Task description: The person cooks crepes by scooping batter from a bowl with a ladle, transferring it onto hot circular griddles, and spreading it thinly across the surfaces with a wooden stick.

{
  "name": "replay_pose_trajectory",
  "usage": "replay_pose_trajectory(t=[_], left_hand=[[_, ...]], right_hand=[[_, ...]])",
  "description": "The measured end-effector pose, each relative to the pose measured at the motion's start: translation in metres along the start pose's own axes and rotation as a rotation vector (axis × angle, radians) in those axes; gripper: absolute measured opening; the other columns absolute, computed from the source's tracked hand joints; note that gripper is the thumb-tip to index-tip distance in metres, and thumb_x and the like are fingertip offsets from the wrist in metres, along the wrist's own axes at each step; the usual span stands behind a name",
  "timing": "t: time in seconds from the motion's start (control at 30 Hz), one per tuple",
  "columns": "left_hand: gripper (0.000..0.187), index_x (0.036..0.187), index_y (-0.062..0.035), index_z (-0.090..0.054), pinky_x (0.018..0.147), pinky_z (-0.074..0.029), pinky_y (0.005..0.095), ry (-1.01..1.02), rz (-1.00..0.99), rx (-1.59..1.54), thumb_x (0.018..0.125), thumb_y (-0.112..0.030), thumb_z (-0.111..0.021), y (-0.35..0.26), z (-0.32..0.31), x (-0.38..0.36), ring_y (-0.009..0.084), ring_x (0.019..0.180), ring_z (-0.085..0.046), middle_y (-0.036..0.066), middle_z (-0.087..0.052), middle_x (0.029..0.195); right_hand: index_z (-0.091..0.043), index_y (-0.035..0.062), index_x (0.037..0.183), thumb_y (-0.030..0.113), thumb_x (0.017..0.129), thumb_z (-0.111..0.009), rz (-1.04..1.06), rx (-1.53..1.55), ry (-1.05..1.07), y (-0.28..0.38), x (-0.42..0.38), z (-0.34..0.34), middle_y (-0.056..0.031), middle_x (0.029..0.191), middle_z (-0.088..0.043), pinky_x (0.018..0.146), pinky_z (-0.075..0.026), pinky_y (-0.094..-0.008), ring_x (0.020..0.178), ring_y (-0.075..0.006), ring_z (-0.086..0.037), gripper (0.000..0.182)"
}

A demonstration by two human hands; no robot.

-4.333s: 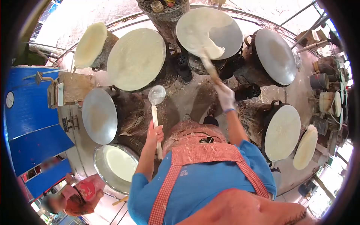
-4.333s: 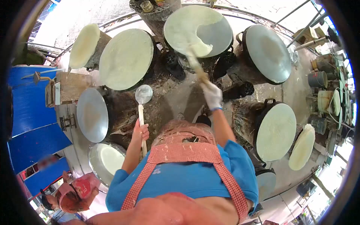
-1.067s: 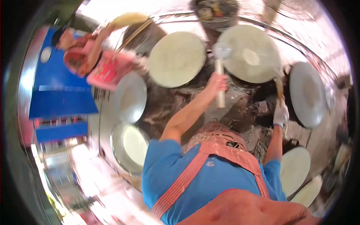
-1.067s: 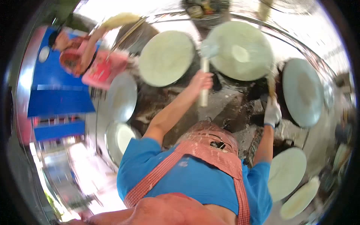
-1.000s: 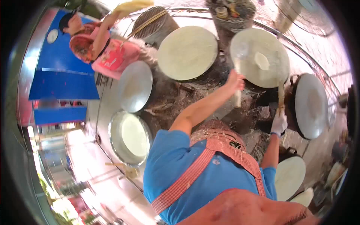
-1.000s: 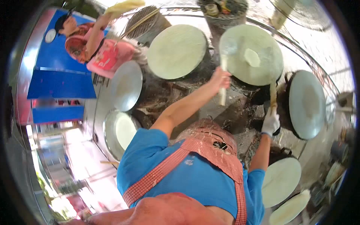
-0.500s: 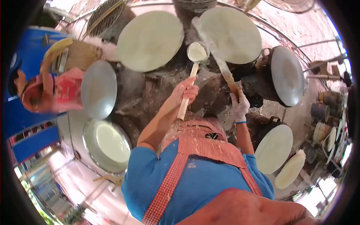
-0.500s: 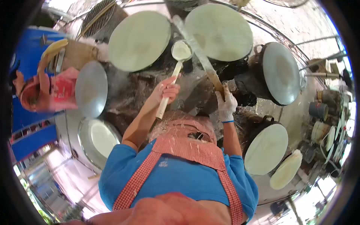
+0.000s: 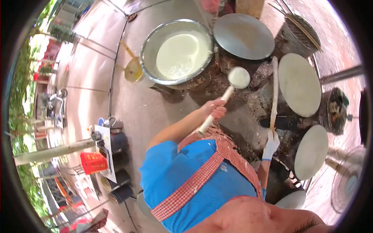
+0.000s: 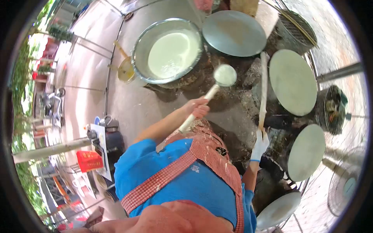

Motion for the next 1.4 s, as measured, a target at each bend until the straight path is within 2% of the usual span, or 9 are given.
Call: replay_pose_trajectory(t=[0.1,0.17,0.23,0.33,0.43,0.67,0.93,1.1,1.4], left_hand=[[0.039,0.119,-0.0307,-0.036,0.028,-0.022,0.0174,0.146,-0.305,0.200,0.087,-0.011,-0.047,-0.043,0.025,-0.074,0.0051,0.039,-0.028,-0.001,-0.033,0.058],[0.055,0.132,-0.0265,-0.028,0.029,-0.026,0.0165,-0.115,-0.545,0.423,0.084,-0.006,-0.047,-0.083,0.041,-0.116,0.0077,0.044,-0.037,0.003,-0.041,0.065],[0.062,0.134,-0.0195,-0.026,0.030,-0.028,0.0181,-0.122,-0.659,0.507,0.081,-0.004,-0.051,-0.134,0.071,-0.143,0.0090,0.050,-0.043,0.005,-0.046,0.074],[0.053,0.127,-0.0154,-0.032,0.031,-0.031,0.0213,-0.383,-0.644,0.585,0.079,-0.007,-0.054,-0.220,0.145,-0.138,0.0098,0.037,-0.038,0.004,-0.041,0.057],[0.011,0.085,-0.0049,-0.045,0.031,-0.030,0.0272,-0.552,-0.406,0.391,0.080,-0.013,-0.051,-0.301,0.250,-0.099,0.0146,0.034,-0.035,0.004,-0.037,0.049],[0.011,0.081,0.0005,-0.044,0.032,-0.031,0.0334,-0.935,-0.433,0.553,0.076,-0.008,-0.046,-0.334,0.309,-0.071,0.0195,0.036,-0.037,0.009,-0.038,0.050],[0.017,0.078,-0.0002,-0.042,0.028,-0.029,0.0303,-0.682,-0.398,0.507,0.080,-0.012,-0.054,-0.336,0.255,-0.062,0.0134,0.034,-0.034,0.001,-0.032,0.048],[0.022,0.079,-0.0046,-0.038,0.026,-0.026,0.0229,-0.206,-0.091,-0.332,0.082,-0.017,-0.056,-0.306,0.151,-0.110,0.0088,0.035,-0.031,0.000,-0.031,0.049],[0.022,0.103,-0.0254,-0.039,0.028,-0.016,0.0152,-0.079,-0.762,0.416,0.087,-0.018,-0.052,-0.250,-0.129,-0.306,0.0024,0.038,-0.022,-0.006,-0.024,0.054]], right_hand=[[-0.062,0.0003,0.095,0.023,0.081,-0.059,0.158,-0.196,0.253,0.039,0.042,-0.070,0.0024,0.054,-0.045,0.037,-0.028,-0.0246,0.040,-0.0063,-0.037,0.027],[-0.063,0.0012,0.092,0.026,0.080,-0.060,0.305,-0.392,0.373,0.082,0.066,-0.130,-0.0022,0.055,-0.050,0.041,-0.033,-0.0267,0.044,-0.0078,-0.042,0.028],[-0.063,0.0021,0.094,0.037,0.076,-0.059,0.412,-0.645,0.532,0.156,0.068,-0.196,-0.0199,0.084,-0.062,0.068,-0.044,-0.0380,0.078,-0.0330,-0.060,0.039],[-0.062,0.0067,0.082,0.043,0.071,-0.059,0.666,-0.944,0.633,0.207,0.073,-0.302,-0.0158,0.078,-0.061,0.068,-0.044,-0.0440,0.080,-0.0334,-0.058,0.038],[-0.064,0.0076,0.074,0.034,0.072,-0.056,0.805,-1.409,0.621,0.194,0.055,-0.408,-0.0126,0.073,-0.063,0.064,-0.048,-0.0405,0.073,-0.0299,-0.061,0.027],[-0.061,0.0070,0.077,0.041,0.072,-0.059,0.494,-1.318,0.780,0.192,0.025,-0.429,-0.0168,0.076,-0.061,0.069,-0.045,-0.0428,0.076,-0.0333,-0.059,0.035],[-0.061,0.0064,0.078,0.048,0.074,-0.057,0.390,-1.212,0.726,0.154,0.001,-0.409,-0.0177,0.075,-0.062,0.067,-0.046,-0.0424,0.075,-0.0342,-0.060,0.042],[-0.060,0.0072,0.084,0.047,0.077,-0.057,0.414,-0.986,0.595,0.164,-0.029,-0.351,-0.0177,0.070,-0.062,0.061,-0.046,-0.0447,0.067,-0.0348,-0.060,0.040],[-0.061,0.0047,0.090,0.032,0.076,-0.065,1.125,-0.243,0.142,0.335,-0.001,-0.317,-0.0155,0.071,-0.062,0.055,-0.046,-0.0383,0.065,-0.0323,-0.060,0.031]])
Point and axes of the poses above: each hand's wrist, its own x-axis towards the middle knuckle, its own z-axis out of the back of the hand, y = z × x, the point moved 3 cm from there along x, towards the middle knuckle
